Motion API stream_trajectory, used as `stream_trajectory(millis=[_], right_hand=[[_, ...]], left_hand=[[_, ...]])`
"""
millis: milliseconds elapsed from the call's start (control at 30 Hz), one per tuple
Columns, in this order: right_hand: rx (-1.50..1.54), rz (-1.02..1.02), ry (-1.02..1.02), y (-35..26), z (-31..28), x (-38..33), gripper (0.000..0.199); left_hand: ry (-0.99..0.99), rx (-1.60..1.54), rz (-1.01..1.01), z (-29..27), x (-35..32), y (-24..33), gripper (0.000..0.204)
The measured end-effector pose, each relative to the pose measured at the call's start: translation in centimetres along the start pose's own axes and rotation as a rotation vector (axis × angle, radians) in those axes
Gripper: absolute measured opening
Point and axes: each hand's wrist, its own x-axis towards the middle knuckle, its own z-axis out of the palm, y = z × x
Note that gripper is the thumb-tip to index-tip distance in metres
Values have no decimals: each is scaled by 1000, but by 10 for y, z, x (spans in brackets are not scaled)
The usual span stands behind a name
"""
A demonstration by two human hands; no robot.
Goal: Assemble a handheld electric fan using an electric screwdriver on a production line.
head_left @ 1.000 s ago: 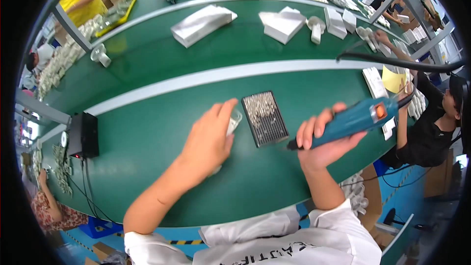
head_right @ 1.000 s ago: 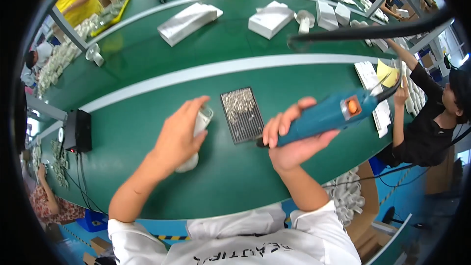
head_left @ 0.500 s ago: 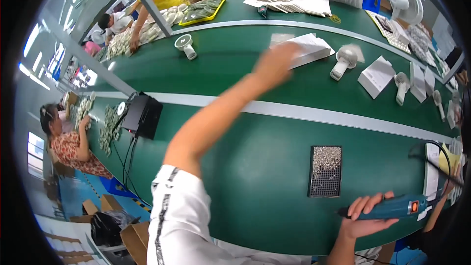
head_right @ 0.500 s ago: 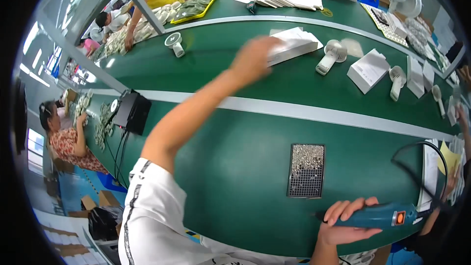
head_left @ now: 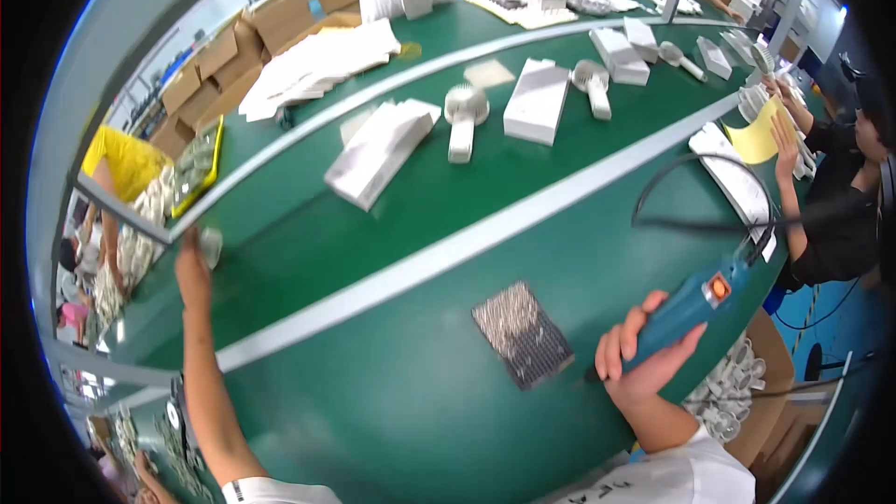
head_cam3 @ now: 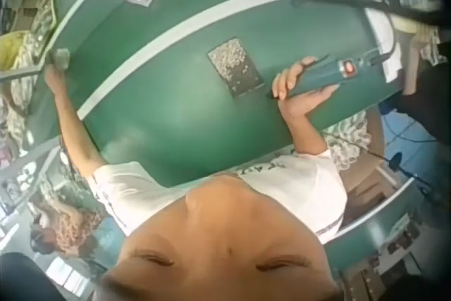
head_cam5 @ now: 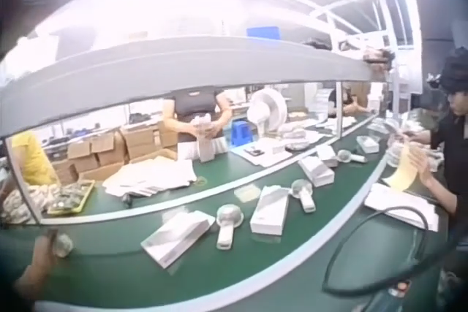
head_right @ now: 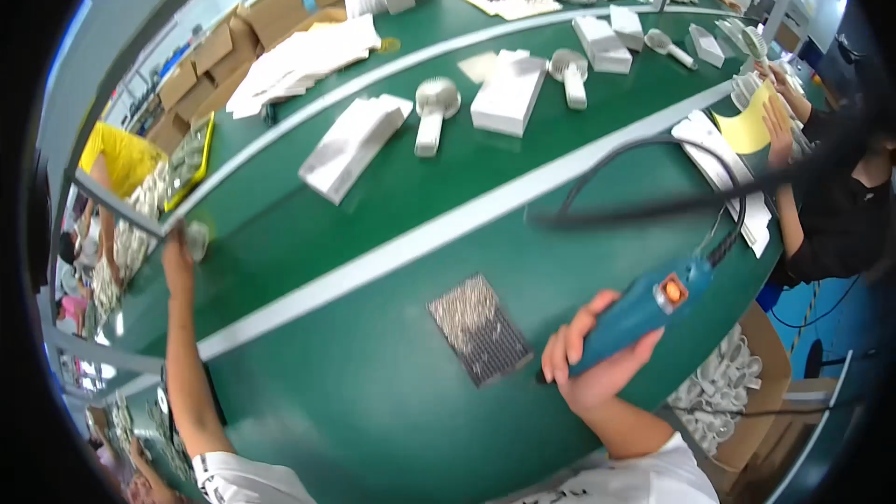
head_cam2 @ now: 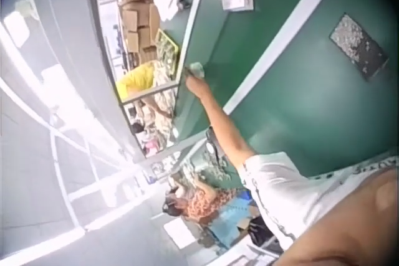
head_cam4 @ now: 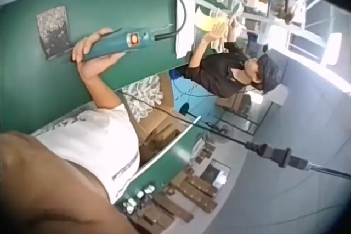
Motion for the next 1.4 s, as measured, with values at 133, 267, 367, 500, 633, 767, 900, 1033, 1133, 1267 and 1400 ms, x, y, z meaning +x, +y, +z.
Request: stream_trajectory(millis=[133, 267, 367, 500, 633, 767, 900, 1033, 1133, 1267, 1400], right_hand=[[-16, -20, -92, 12, 12, 6, 68], [-42, -6, -153, 8, 24, 9, 70], [-77, -6, -245, 16, 23, 26, 73], [-110, -94, -398, 39, 25, 32, 81], [-116, -61, -376, 49, 31, 28, 84], [-225, -58, -356, 46, 25, 29, 84], [-246, -85, -326, 53, 25, 33, 82], [-229, -47, -293, 59, 29, 33, 81], [-140, -57, -336, 49, 33, 28, 79], [-12, 48, -339, 30, 53, 16, 89], [-91, 21, -495, 29, 58, 8, 75]], left_hand=[[51, -640, 100, -84, 8, 18, 27], [-265, -1032, 15, -135, -46, 142, 25], [-637, -1214, -11, -112, -96, 221, 22], [-1071, -1568, -111, -58, -156, 303, 20], [-1029, -1617, -103, -26, -182, 348, 18], [-731, -1122, 70, -41, -195, 362, 20], [-455, -1173, 114, -36, -207, 368, 21], [-138, -1071, 159, -35, -209, 367, 24], [-12, -877, 314, -56, -210, 373, 27], [-49, -876, 362, -68, -217, 390, 26], [-86, -1161, 313, -53, -224, 392, 16]])
